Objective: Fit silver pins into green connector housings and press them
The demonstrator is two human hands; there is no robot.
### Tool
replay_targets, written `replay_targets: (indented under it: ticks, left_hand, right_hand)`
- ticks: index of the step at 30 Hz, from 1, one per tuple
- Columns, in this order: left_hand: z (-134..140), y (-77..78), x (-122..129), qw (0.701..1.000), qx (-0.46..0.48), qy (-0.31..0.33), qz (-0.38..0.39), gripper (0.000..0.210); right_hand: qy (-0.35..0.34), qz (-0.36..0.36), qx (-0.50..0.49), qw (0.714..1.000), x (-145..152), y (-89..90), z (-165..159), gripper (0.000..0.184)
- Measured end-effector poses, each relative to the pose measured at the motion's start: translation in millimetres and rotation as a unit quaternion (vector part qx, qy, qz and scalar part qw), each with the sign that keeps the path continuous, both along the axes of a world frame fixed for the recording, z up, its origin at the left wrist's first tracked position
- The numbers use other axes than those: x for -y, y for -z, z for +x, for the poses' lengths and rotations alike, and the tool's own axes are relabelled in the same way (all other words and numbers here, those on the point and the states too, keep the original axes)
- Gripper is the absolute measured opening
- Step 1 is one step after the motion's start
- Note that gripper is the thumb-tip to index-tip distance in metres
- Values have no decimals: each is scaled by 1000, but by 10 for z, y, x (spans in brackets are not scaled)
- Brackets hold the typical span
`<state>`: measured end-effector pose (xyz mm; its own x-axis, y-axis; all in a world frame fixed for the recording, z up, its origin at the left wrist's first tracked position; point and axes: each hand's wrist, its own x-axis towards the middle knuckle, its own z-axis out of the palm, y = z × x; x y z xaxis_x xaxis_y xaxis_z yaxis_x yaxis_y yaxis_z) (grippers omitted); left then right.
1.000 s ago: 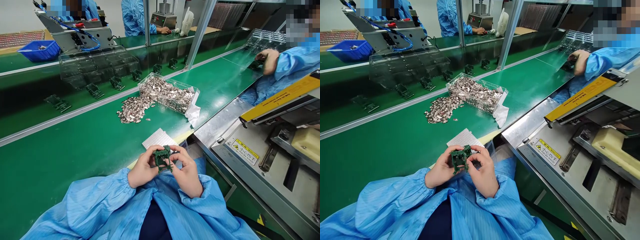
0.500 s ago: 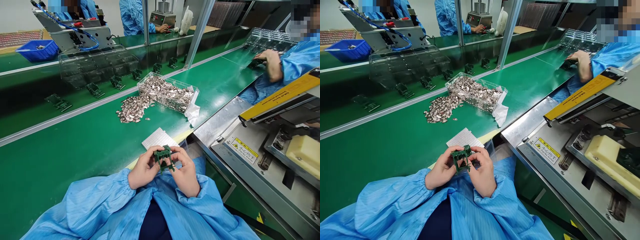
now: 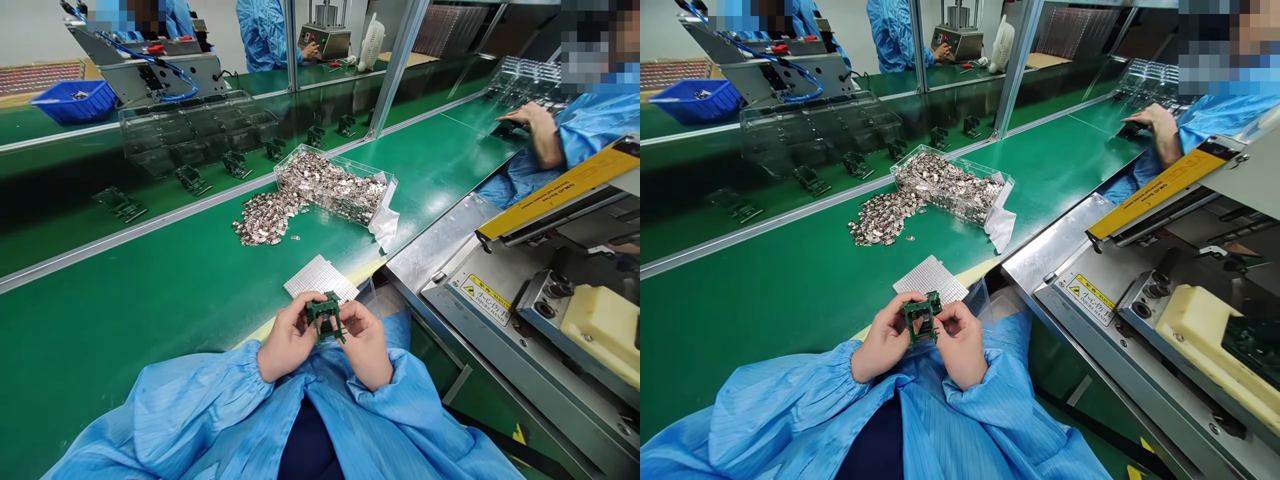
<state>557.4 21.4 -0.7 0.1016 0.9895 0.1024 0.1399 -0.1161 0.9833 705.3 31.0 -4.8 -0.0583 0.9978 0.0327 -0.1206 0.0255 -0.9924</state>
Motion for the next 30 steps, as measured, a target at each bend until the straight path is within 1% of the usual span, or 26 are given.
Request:
replay_targets:
  ticks: [10,13,15,19,21,23,26,30]
  left_hand:
    - [60,-38,5,1000,14,-5,0,26]
    - [56,-35,11,1000,9,3,-1,26]
    - [18,-42,-14,1000,8,6,2,26]
    - [-57,-95,-195,999,27,-18,7,29]
    - [-32,-117,-338,999,42,-22,10,34]
    - [41,-107,-484,999,46,-18,22,36]
    - [175,-20,-654,998,50,-19,35,37]
    - [244,121,-730,998,55,-24,27,37]
  right_hand:
    - [17,-17,-27,999,71,36,1,23]
    - [0,-24,-26,999,94,63,81,24]
    - [13,-30,-11,999,84,114,186,26]
    - [77,-77,28,994,-19,308,417,43]
    - [73,-94,40,992,-97,404,457,50]
    - [52,-92,42,993,-171,468,415,53]
    - [40,-77,38,996,-252,510,258,53]
    - [64,-49,35,996,-283,553,93,51]
